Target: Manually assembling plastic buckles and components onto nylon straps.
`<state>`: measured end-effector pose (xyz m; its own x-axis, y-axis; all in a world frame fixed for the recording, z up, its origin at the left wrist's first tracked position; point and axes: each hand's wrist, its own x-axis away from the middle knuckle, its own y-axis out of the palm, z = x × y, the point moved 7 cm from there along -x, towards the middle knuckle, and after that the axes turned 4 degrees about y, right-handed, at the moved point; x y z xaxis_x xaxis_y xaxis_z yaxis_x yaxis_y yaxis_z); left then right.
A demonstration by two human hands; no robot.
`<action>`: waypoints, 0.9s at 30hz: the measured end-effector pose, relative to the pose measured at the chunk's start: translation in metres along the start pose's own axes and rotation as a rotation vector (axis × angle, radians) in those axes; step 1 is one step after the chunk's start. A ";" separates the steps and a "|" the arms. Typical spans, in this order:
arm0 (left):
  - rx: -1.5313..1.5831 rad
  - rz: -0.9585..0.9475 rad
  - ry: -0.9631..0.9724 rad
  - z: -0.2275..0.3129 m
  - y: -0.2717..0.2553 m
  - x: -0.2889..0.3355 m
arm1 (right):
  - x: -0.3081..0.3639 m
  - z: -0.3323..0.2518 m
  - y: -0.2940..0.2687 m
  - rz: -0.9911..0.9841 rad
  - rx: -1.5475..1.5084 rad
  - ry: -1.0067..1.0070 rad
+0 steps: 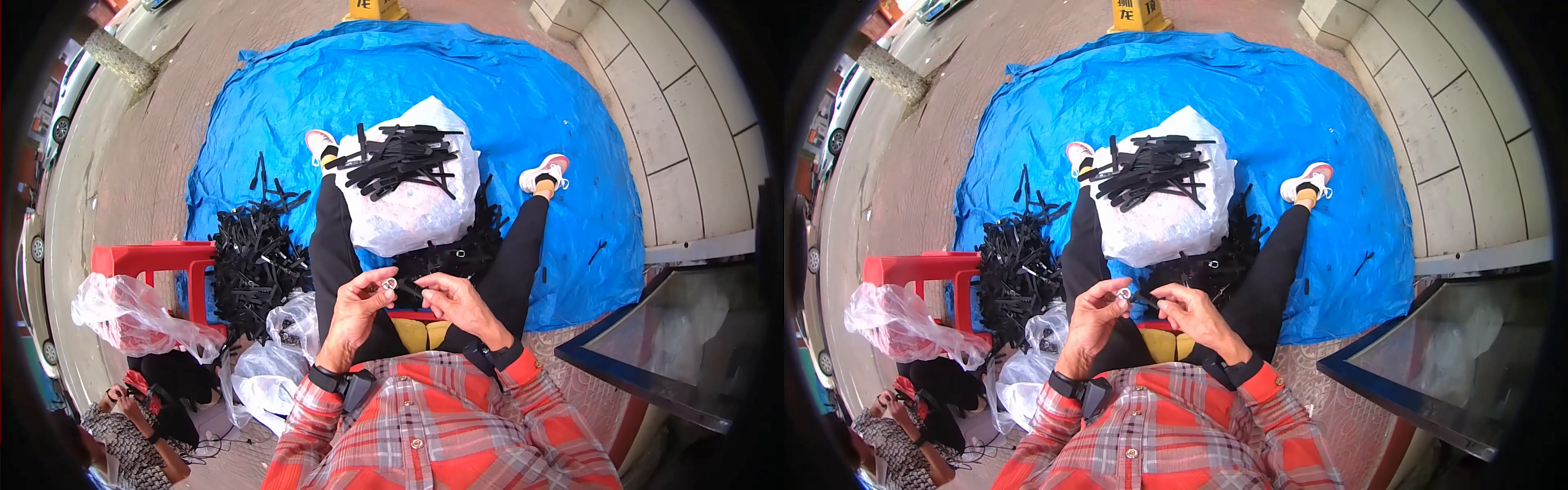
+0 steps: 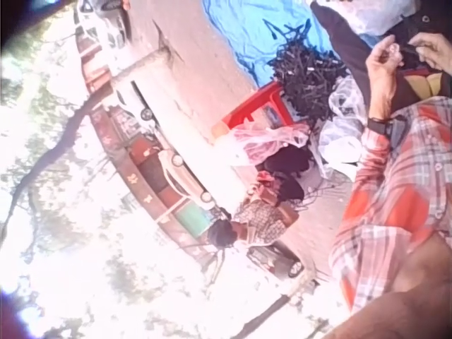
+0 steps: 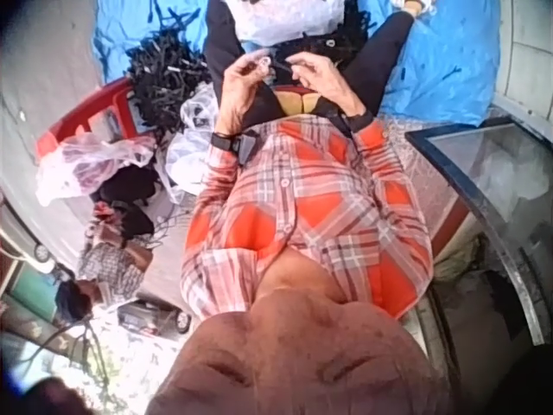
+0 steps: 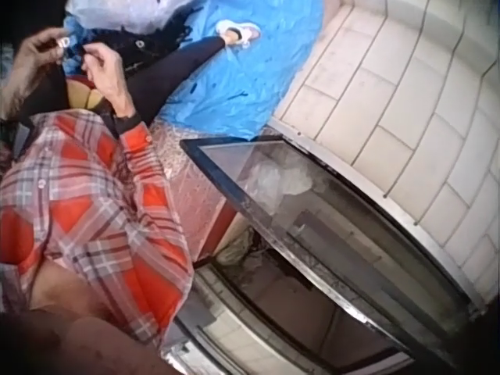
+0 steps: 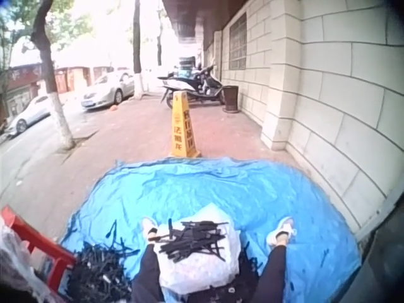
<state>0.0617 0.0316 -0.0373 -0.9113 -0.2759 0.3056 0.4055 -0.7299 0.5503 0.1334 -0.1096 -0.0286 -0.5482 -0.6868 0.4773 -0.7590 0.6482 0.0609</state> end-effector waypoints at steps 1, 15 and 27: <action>-0.038 -0.004 0.012 0.001 0.002 0.001 | 0.002 0.002 0.001 0.003 -0.005 -0.003; -0.031 -0.065 -0.120 -0.006 0.001 0.011 | 0.011 -0.015 0.014 0.024 0.133 -0.155; 0.097 -0.062 -0.053 0.000 -0.004 0.015 | 0.007 -0.006 0.017 -0.046 0.032 -0.023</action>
<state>0.0465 0.0306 -0.0345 -0.9308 -0.1972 0.3078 0.3560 -0.6798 0.6412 0.1183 -0.1015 -0.0193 -0.5204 -0.7232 0.4540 -0.7940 0.6055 0.0543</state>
